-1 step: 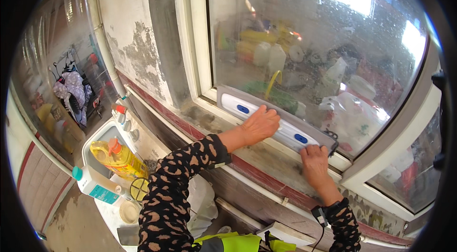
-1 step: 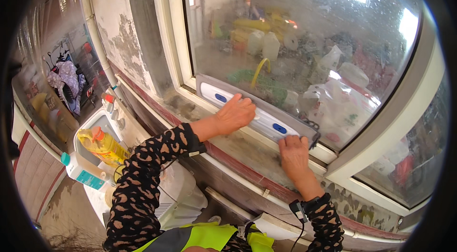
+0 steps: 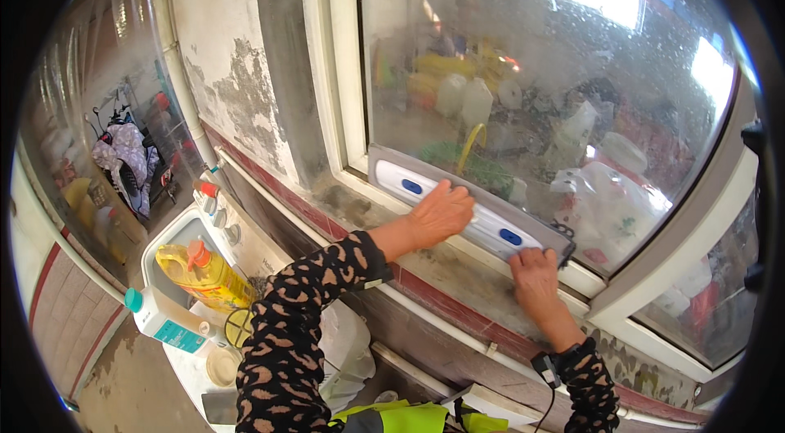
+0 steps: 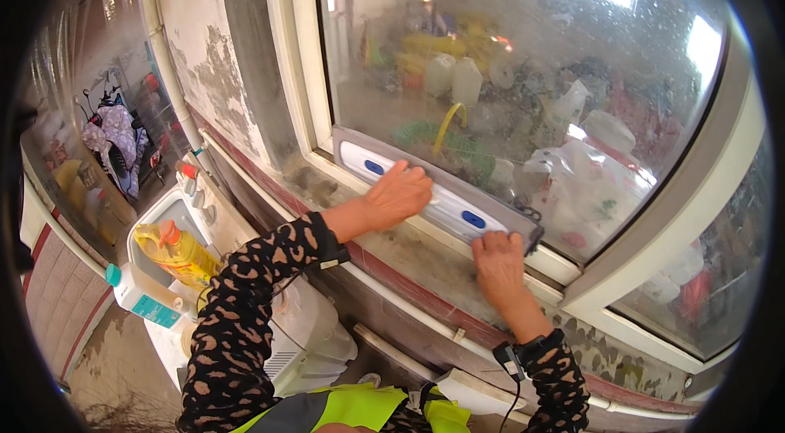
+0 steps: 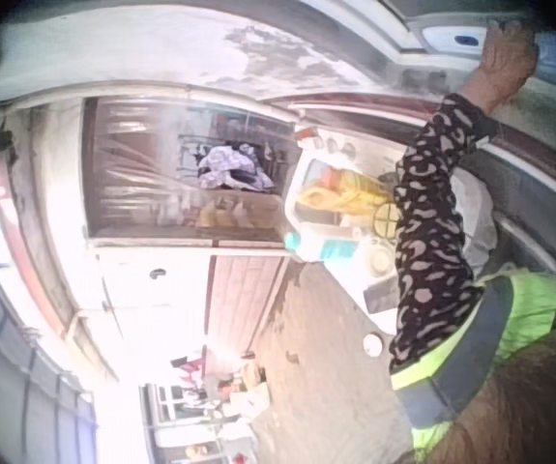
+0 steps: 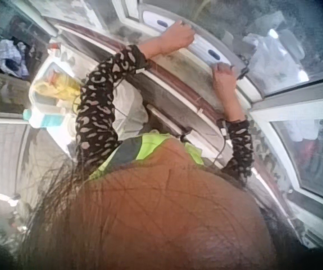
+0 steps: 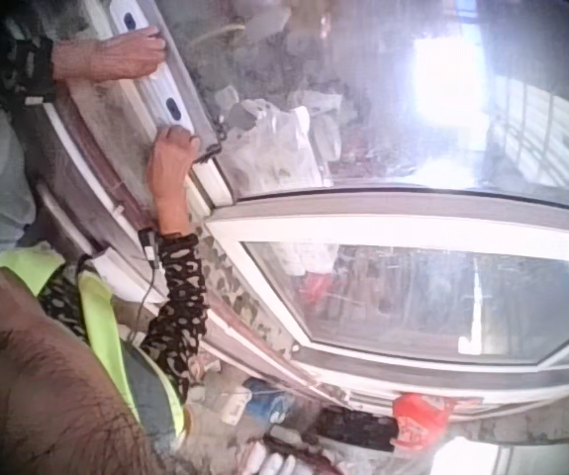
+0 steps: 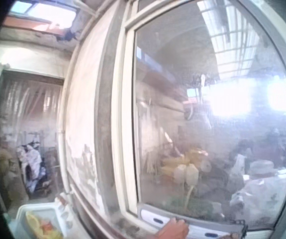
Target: The person washes a cloth in a blue bucket, then uses a magnetic window cleaner to wipe the exterior glass of a large window. They move the tool across the pane in vertical and horizontal strokes, then rinse the cloth again.
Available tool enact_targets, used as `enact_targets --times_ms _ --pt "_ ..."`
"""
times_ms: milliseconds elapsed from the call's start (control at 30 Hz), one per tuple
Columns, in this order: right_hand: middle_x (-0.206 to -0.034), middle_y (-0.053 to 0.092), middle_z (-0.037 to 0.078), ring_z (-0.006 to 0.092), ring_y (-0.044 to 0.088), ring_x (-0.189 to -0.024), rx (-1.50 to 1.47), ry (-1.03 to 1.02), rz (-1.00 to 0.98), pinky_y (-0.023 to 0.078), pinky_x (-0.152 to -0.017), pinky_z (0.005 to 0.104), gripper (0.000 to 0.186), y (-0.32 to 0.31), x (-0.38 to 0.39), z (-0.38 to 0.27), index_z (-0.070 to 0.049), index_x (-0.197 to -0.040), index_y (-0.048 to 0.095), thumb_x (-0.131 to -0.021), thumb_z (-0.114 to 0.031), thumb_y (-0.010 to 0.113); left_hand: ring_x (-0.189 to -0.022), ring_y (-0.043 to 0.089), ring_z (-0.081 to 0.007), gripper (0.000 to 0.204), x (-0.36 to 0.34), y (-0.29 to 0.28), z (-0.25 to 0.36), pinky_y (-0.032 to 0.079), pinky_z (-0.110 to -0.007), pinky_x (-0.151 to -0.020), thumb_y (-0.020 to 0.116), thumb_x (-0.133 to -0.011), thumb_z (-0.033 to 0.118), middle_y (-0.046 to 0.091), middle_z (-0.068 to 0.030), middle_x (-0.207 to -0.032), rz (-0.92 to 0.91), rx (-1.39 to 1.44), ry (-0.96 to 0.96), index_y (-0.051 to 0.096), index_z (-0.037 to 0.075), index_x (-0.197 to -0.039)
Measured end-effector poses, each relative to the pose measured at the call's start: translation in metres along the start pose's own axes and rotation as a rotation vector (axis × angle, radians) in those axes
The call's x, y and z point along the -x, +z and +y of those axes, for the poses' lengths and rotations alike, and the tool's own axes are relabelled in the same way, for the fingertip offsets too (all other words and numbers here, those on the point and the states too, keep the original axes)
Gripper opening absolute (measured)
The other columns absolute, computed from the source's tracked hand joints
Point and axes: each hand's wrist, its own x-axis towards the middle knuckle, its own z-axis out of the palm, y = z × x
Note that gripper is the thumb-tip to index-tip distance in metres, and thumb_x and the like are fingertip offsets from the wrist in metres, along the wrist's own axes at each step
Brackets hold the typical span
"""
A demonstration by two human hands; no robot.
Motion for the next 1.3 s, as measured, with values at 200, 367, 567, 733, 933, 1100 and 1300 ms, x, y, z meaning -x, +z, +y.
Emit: enact_targets --times_ms 200,367,567,733,933,1100,1300 --pt "-0.081 0.055 0.008 0.024 0.055 -0.082 0.011 -0.028 0.024 0.037 -0.074 0.0412 0.008 0.042 -0.081 -0.051 -0.01 -0.082 0.059 -0.075 -0.013 0.058 -0.087 0.049 -0.0233 0.007 0.058 -0.003 -0.067 0.037 -0.039 -0.075 0.061 -0.072 0.013 0.049 -0.0047 -0.086 -0.003 -0.079 -0.08 0.058 0.011 -0.078" --pt "-0.081 0.055 0.006 0.0233 0.055 -0.084 -0.106 -0.055 0.158 0.038 -0.077 0.0398 0.01 0.04 -0.063 -0.038 -0.011 -0.084 0.06 -0.075 -0.013 0.059 -0.086 0.05 -0.0251 0.008 0.054 0.008 -0.062 0.038 -0.04 -0.074 0.059 -0.073 0.015 0.049 -0.0061 -0.086 0.034 -0.125 -0.073 0.056 0.01 -0.079" --pt "-0.081 0.056 0.005 0.022 0.057 -0.085 0.018 -0.023 0.02 0.039 -0.079 0.0363 0.01 0.029 -0.036 -0.024 -0.012 -0.084 0.06 -0.074 -0.015 0.061 -0.085 0.049 -0.0264 0.006 0.036 0.002 -0.037 0.037 -0.04 -0.074 0.059 -0.072 0.013 0.049 -0.0083 -0.082 0.007 -0.071 -0.04 0.056 0.008 -0.075" --pt "-0.082 0.058 0.005 0.0219 0.058 -0.085 -0.062 0.05 0.002 0.039 -0.08 0.0357 0.012 -0.008 -0.001 -0.006 -0.011 -0.085 0.061 -0.073 -0.012 0.062 -0.085 0.049 -0.0274 0.007 0.002 -0.002 -0.001 0.037 -0.041 -0.074 0.061 -0.07 0.011 0.048 -0.0094 -0.082 0.14 0.026 0.024 0.056 0.007 -0.074" --pt "-0.082 0.059 0.006 0.0231 0.059 -0.085 0.185 0.182 -0.235 0.041 -0.082 0.0393 0.011 -0.059 0.084 0.04 -0.011 -0.084 0.063 -0.074 -0.011 0.062 -0.084 0.048 -0.0246 0.005 -0.069 0.009 0.094 0.036 -0.038 -0.073 0.061 -0.071 0.013 0.049 -0.0082 -0.08 0.112 -0.025 0.044 0.059 0.009 -0.073" --pt "-0.081 0.057 0.006 0.0237 0.057 -0.084 0.144 0.171 -0.088 0.04 -0.079 0.0397 0.008 -0.047 0.081 0.039 -0.011 -0.082 0.062 -0.074 -0.011 0.061 -0.083 0.047 -0.0222 0.005 -0.068 0.002 0.091 0.035 -0.038 -0.071 0.062 -0.072 0.015 0.048 -0.0053 -0.08 0.104 -0.058 0.049 0.059 0.012 -0.073" --pt "-0.08 0.054 0.008 0.0262 0.054 -0.081 0.086 0.146 -0.027 0.037 -0.074 0.0405 0.007 -0.042 0.067 0.032 -0.008 -0.08 0.059 -0.073 -0.009 0.06 -0.085 0.047 -0.0227 0.007 -0.052 -0.001 0.071 0.035 -0.038 -0.069 0.063 -0.072 0.014 0.046 -0.005 -0.083 0.122 -0.002 0.036 0.057 0.012 -0.074"
